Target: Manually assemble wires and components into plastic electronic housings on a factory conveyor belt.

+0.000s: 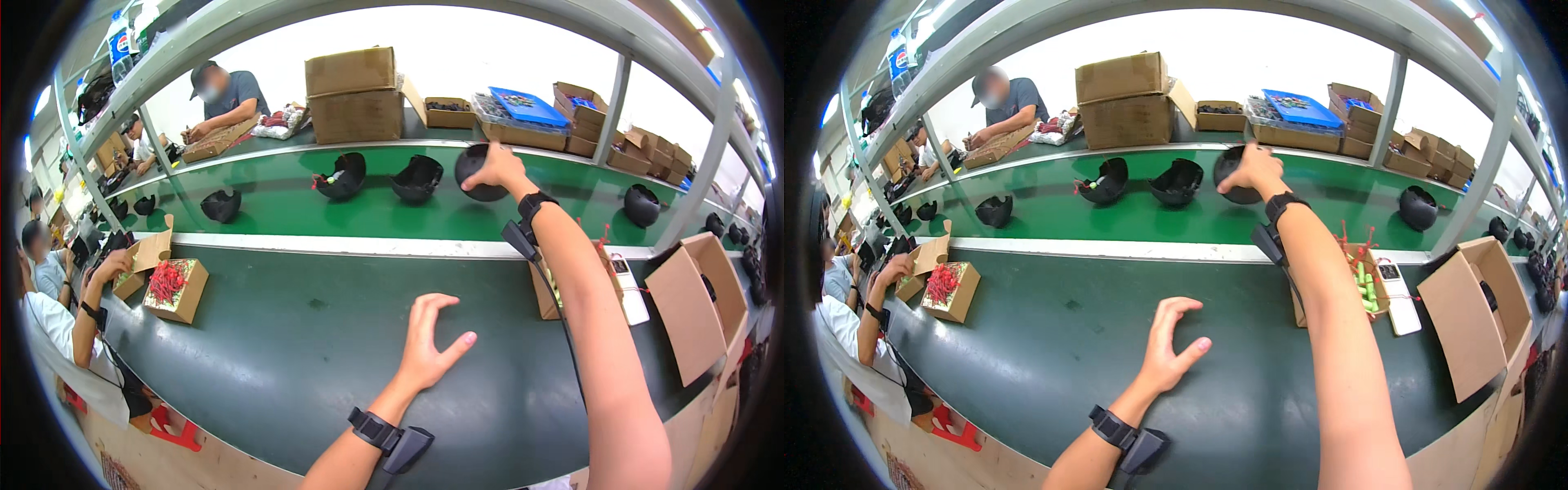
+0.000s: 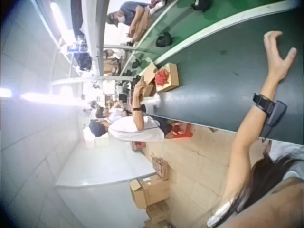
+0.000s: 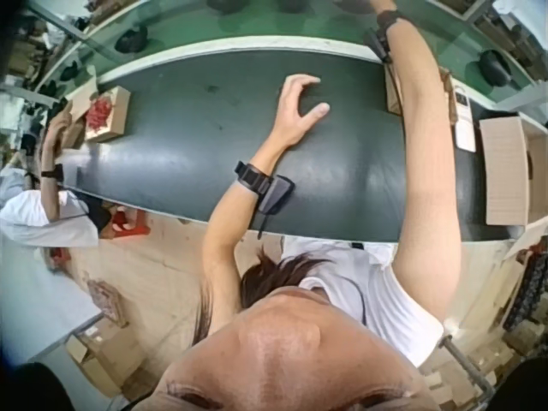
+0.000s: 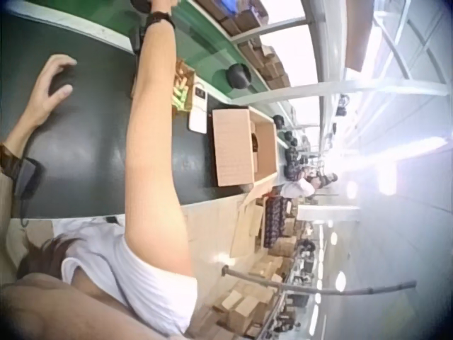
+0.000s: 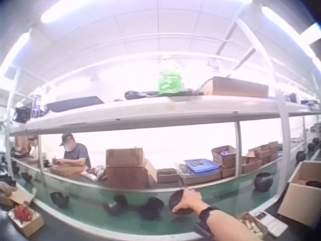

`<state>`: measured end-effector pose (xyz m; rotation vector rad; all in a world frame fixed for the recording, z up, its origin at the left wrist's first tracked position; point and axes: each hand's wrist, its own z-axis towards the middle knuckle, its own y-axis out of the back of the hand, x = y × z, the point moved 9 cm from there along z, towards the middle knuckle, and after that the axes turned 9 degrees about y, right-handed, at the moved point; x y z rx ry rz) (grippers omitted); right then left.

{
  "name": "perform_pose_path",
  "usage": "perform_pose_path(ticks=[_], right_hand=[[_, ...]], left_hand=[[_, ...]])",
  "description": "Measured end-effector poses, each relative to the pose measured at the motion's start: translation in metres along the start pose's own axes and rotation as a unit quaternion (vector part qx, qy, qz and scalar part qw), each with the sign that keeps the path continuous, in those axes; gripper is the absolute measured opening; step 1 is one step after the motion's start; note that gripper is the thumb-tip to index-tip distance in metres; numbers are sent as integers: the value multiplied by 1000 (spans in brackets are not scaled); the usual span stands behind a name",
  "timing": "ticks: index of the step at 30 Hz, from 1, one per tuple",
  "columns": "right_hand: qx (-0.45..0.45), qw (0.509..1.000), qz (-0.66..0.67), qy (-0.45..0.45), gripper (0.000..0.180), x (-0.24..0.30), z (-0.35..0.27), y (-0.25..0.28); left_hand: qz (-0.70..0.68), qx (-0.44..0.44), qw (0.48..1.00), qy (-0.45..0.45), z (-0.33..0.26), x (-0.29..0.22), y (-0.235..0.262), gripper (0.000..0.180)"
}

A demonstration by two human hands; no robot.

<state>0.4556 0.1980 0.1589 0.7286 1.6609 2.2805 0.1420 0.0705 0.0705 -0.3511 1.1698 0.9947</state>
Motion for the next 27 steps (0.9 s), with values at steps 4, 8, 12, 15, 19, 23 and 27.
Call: perform_pose_path(ticks=[4, 8, 12, 15, 19, 23, 27], right_hand=[[23, 996, 10, -83, 138, -38, 2, -39], [-17, 996, -29, -78, 142, -26, -13, -15], [-244, 932, 2, 267, 87, 82, -47, 38], [-69, 928, 100, 352, 53, 165, -40, 11], [1, 970, 29, 240, 36, 203, 15, -46], [81, 988, -125, 43, 54, 179, 42, -93], [24, 964, -257, 57, 58, 184, 42, -96]], left_hand=[[-3, 5, 1000, 13, 0, 2, -4, 38], [-3, -3, 1000, 17, 1, 2, -1, 33], [-31, -29, 999, 28, -2, 9, 8, 26], [-46, -22, 998, 39, -2, 10, 10, 23], [-71, -5, 997, 29, 0, 2, 0, 21], [-62, 0, 998, 25, -1, 5, -5, 21], [-47, -9, 998, 40, -3, 11, 2, 20]])
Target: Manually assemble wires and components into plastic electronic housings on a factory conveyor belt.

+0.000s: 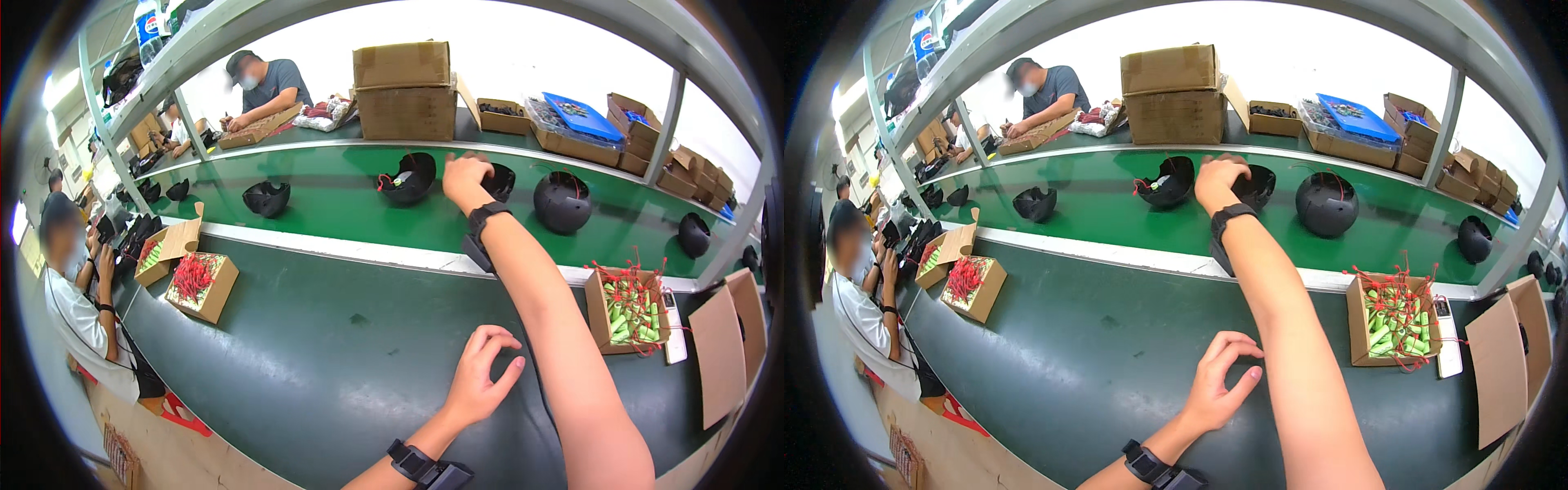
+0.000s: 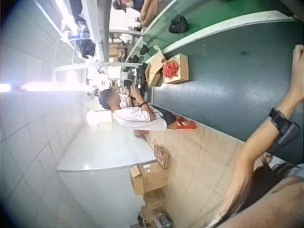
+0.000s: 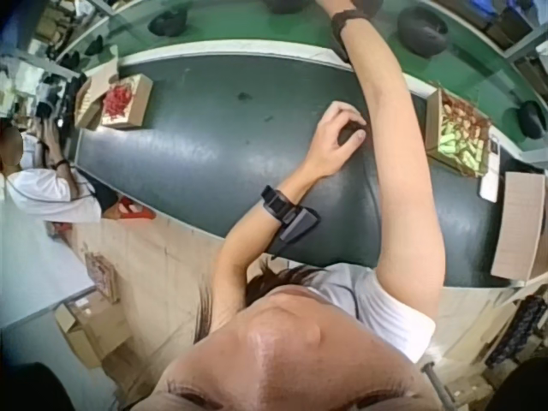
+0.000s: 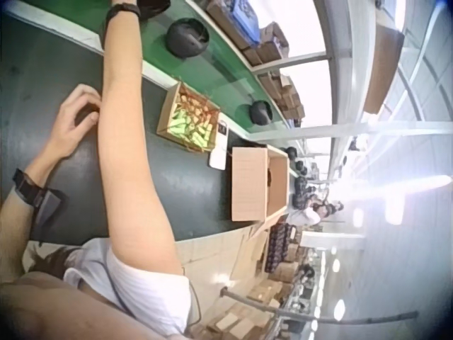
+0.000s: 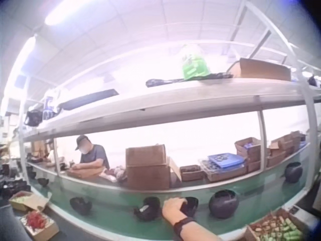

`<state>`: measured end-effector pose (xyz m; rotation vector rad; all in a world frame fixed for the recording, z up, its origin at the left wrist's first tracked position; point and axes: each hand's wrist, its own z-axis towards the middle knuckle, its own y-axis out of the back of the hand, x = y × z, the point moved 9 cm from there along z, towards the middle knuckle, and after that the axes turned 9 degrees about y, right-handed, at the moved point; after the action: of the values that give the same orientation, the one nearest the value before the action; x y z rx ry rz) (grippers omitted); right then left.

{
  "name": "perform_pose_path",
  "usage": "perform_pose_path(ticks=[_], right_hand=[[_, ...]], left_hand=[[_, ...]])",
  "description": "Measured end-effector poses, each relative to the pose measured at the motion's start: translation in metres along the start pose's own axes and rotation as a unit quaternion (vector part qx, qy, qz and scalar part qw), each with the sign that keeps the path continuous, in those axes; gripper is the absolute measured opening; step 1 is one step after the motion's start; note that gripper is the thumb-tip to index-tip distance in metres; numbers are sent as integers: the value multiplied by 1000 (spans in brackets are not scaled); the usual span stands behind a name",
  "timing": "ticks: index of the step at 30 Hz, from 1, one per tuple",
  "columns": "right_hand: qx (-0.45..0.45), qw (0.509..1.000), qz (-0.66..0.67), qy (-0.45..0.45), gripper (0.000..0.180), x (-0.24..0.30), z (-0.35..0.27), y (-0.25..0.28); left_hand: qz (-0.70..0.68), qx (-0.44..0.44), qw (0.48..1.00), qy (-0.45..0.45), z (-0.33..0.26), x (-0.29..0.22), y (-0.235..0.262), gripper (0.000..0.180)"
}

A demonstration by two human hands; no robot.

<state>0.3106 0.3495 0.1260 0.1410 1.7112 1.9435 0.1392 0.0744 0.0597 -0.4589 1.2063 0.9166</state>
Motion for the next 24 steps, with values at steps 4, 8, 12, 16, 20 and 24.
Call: perform_pose_path(ticks=[4, 8, 12, 16, 20, 24], right_hand=[[-81, 995, 31, 54, 56, -23, 27, -33], [-198, 959, 29, 201, 34, 32, -11, 0], [-208, 945, 1, 250, 21, 50, -11, 5], [-271, 917, 1, 294, 15, 37, -21, 14], [-276, 898, -4, 343, 14, 27, -51, 18], [-281, 876, 74, 386, 15, 2, -122, 56]], left_hand=[[-12, 8, 1000, -8, 5, -8, -9, 18], [3, 1, 1000, 12, 3, 2, 0, 16], [-5, -1, 1000, 7, 5, -4, -3, 13], [-15, -6, 1000, 8, 7, 0, -8, 12], [-17, -40, 999, -13, 6, -4, -1, 11], [-104, -170, 977, 75, 4, 32, 29, 17]])
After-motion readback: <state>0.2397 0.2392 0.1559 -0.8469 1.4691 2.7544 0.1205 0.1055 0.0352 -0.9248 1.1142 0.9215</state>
